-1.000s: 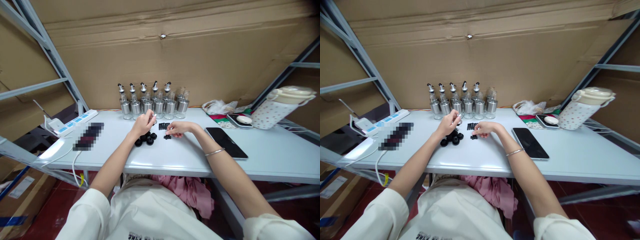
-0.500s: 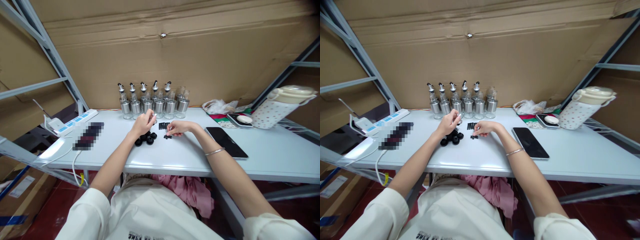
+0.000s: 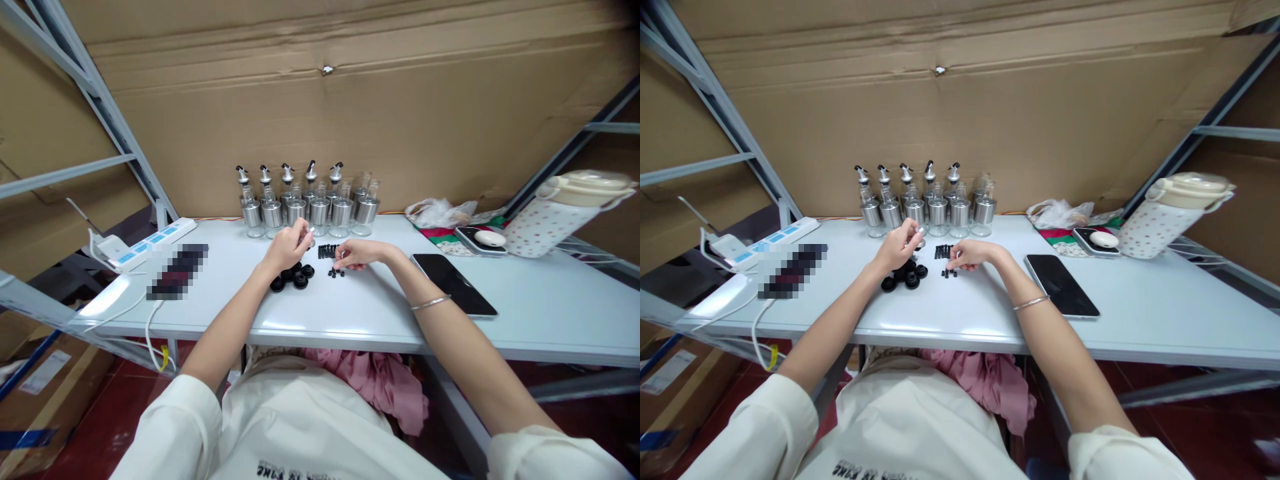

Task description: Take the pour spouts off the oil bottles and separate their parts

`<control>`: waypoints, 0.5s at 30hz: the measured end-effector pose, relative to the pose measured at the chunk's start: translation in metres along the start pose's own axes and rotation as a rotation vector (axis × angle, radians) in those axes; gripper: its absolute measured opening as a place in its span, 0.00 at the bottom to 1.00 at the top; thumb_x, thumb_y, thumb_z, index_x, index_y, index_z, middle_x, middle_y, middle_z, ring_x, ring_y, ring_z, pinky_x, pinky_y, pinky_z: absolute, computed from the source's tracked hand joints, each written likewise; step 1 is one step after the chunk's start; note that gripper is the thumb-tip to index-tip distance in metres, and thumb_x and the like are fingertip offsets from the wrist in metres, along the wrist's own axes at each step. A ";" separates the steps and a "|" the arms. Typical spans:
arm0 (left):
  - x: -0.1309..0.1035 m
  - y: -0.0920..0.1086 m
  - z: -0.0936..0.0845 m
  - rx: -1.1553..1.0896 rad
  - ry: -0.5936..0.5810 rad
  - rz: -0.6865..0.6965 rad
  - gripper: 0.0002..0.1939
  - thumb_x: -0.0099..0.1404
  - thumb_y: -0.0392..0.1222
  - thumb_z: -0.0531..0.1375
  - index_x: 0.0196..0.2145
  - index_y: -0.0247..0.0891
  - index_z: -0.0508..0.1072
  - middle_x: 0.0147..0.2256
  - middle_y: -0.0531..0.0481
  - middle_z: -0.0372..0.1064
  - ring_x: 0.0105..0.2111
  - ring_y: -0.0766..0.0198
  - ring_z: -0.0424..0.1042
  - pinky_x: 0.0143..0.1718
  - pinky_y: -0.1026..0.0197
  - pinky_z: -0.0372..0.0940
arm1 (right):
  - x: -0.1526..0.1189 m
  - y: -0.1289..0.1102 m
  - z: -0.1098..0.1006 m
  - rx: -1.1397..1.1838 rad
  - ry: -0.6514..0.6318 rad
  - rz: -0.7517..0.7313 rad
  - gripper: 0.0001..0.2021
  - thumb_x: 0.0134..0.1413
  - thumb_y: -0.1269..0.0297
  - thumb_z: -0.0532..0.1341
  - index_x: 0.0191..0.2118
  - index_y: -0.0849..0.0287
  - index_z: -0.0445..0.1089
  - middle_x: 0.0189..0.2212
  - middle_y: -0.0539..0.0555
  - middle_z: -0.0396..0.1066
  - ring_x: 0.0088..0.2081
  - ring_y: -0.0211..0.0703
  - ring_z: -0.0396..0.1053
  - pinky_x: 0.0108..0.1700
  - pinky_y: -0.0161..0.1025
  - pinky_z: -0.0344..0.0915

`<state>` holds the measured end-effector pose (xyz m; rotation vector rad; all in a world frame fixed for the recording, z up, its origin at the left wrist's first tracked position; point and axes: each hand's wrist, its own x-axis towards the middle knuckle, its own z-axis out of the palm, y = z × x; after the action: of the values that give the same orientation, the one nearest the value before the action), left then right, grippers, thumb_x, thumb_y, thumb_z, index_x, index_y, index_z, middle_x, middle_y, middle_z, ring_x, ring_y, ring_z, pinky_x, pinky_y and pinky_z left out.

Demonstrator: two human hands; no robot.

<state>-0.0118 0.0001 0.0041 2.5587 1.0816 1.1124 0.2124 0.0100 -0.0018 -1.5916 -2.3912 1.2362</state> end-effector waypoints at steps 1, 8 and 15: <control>0.000 0.000 0.000 -0.002 -0.003 -0.002 0.07 0.66 0.44 0.48 0.37 0.39 0.59 0.26 0.53 0.71 0.23 0.66 0.66 0.29 0.66 0.57 | 0.000 0.000 0.000 -0.001 0.006 -0.005 0.26 0.36 0.38 0.63 0.26 0.59 0.61 0.17 0.45 0.60 0.19 0.32 0.57 0.21 0.32 0.54; 0.000 0.001 0.000 0.004 -0.009 -0.012 0.07 0.66 0.44 0.48 0.37 0.39 0.59 0.26 0.53 0.72 0.24 0.67 0.66 0.29 0.66 0.57 | 0.002 -0.001 0.001 -0.063 0.045 -0.060 0.26 0.37 0.37 0.62 0.26 0.59 0.62 0.15 0.44 0.58 0.18 0.31 0.55 0.22 0.32 0.52; 0.000 0.000 0.000 0.008 -0.008 -0.010 0.07 0.67 0.44 0.48 0.37 0.38 0.60 0.26 0.53 0.72 0.24 0.67 0.67 0.29 0.66 0.57 | 0.003 0.004 -0.002 -0.093 0.077 -0.074 0.27 0.38 0.36 0.60 0.26 0.59 0.62 0.14 0.44 0.57 0.19 0.32 0.54 0.24 0.33 0.51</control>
<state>-0.0116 0.0002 0.0046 2.5594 1.0980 1.0969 0.2150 0.0145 -0.0044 -1.5286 -2.4691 1.0465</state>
